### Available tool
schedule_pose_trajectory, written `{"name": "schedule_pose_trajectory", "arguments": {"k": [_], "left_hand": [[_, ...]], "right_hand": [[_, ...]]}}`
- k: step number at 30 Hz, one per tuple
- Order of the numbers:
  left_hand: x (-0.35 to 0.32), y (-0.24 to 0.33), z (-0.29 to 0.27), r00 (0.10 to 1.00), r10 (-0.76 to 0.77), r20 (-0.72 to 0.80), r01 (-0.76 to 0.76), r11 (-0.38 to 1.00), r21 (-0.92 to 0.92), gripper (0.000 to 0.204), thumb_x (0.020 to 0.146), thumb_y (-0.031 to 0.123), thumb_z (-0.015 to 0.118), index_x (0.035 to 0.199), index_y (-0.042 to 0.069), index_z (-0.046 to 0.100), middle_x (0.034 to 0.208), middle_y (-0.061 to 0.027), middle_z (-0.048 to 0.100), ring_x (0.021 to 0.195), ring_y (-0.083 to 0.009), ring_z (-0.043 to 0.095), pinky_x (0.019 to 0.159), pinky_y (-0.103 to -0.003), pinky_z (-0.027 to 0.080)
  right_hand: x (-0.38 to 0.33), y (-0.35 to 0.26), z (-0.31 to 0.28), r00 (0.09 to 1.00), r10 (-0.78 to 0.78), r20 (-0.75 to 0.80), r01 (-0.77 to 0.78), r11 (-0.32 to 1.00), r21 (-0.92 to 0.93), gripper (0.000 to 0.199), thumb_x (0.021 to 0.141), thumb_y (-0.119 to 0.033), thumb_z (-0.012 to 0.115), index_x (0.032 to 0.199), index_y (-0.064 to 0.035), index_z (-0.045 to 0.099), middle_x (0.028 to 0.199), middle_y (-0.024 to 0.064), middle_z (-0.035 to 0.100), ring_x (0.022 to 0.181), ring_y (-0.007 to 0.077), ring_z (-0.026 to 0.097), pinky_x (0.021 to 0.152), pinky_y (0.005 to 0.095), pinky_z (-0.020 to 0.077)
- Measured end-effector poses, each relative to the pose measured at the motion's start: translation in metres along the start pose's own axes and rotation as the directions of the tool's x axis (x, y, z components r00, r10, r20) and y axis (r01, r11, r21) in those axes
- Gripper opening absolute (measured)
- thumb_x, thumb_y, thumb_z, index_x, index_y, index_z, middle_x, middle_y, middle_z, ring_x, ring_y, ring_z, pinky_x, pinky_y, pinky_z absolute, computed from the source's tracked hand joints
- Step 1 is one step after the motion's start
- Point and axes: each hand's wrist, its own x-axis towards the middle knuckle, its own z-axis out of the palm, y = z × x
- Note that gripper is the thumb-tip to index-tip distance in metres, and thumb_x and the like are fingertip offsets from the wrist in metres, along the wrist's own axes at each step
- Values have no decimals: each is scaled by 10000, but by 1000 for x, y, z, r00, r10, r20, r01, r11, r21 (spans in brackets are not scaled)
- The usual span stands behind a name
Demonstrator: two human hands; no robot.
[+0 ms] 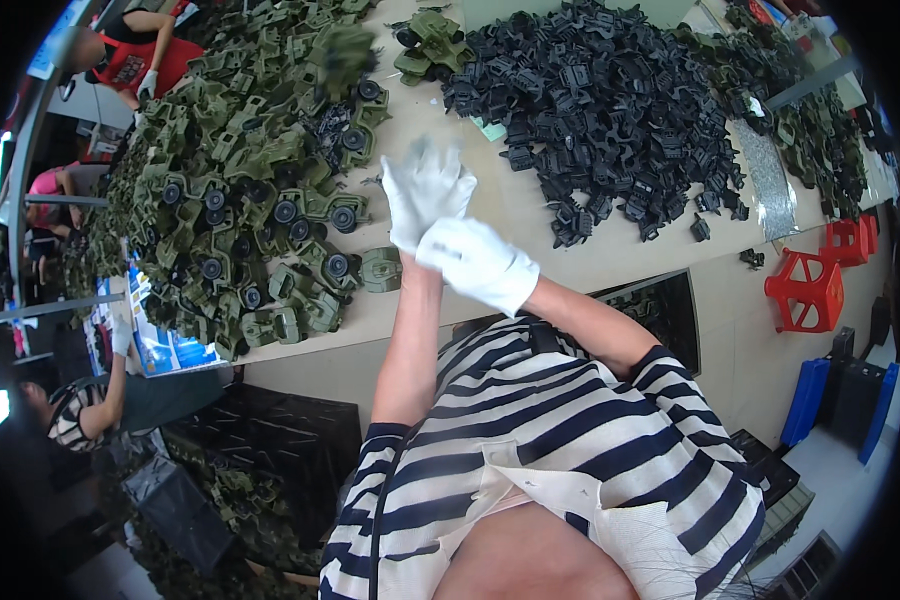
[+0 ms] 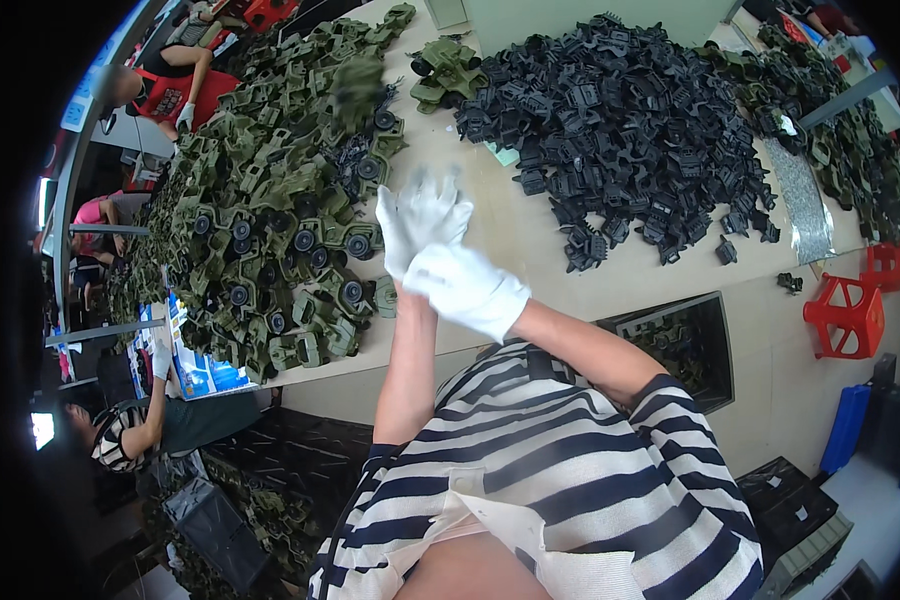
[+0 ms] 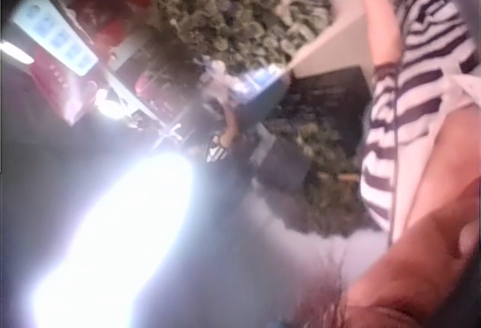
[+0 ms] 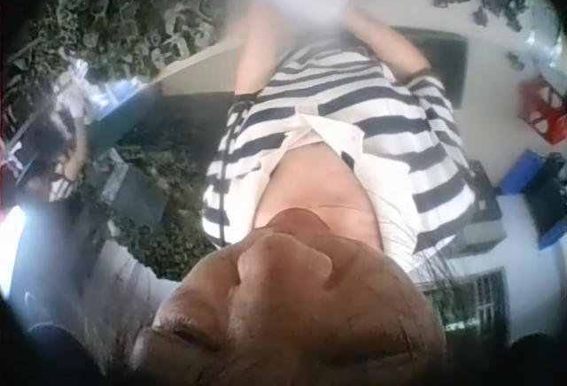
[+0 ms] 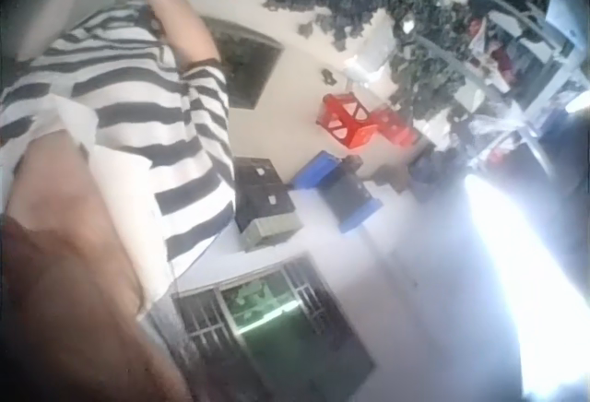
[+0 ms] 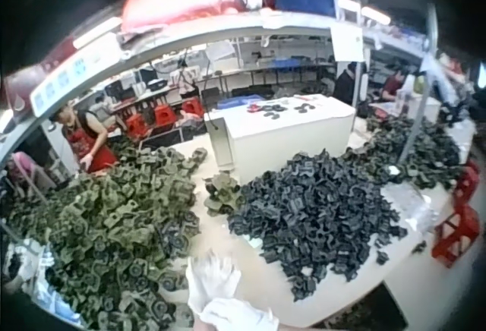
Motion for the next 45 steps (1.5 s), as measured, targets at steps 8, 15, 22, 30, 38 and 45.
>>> {"name": "schedule_pose_trajectory", "arguments": {"k": [8, 15, 22, 30, 38, 45], "left_hand": [[-10, 27, 7, 949, 151, -276, -63, 951, 303, 143, 945, 101, 514, 1082, 90, 551, 1176, -85, 566, 1170, -210, 526, 999, -341, 440], [-7, 48, 18, 925, -6, 380, -27, 996, 82, 383, 834, 51, 729, 1137, 16, 497, 1106, -137, 556, 936, -170, 592, 798, -263, 513], [-43, 9, -9, 723, -388, 571, 521, 849, -83, 794, 959, 679, 318, 1541, 144, 248, 1510, -196, 367, 1324, -444, 405, 1035, -568, 387], [-109, 16, -6, 963, -132, 237, -75, 711, 700, 576, 985, 367, 491, 1462, 63, 380, 1070, -112, 548, 924, -243, 545, 743, -391, 478], [-118, 71, -50, 777, -62, -626, 209, 964, 163, 395, 974, 358, 582, 635, 201, 454, 481, 50, 305, 365, -111, 282, 352, -264, 205], [-113, 79, -58, 721, 101, -686, 310, 838, 449, 317, 961, 399, 603, 809, 123, 579, 568, 15, 456, 475, -132, 456, 432, -277, 338]], "right_hand": [[-4, -18, 5, 945, 140, 296, -234, 922, 309, 154, 908, -194, 608, 909, -47, 653, 830, 133, 640, 774, 331, 615, 708, 418, 490], [-31, 30, 11, 392, 568, 723, -777, -217, 591, 273, 1001, -354, 540, 1037, -91, 600, 843, 24, 612, 683, 95, 540, 506, 190, 369], [-48, 38, 19, 466, 458, 757, -375, -673, 638, 332, 970, -399, 574, 1116, -104, 525, 972, 85, 607, 744, 201, 627, 505, 319, 508], [-38, -5, 41, 442, 178, 879, -848, -237, 475, 241, 899, -259, 657, 1055, -88, 590, 854, 46, 620, 699, 186, 628, 558, 319, 501], [1, 93, 64, 823, 568, -10, -547, 788, -284, 172, 836, -208, 679, 988, -131, 701, 963, 124, 670, 754, 295, 654, 679, 404, 523], [46, 124, 54, 813, 489, 317, -148, 699, -699, 215, 891, -246, 596, 1022, -110, 699, 949, 130, 670, 911, 251, 636, 804, 364, 507]]}}
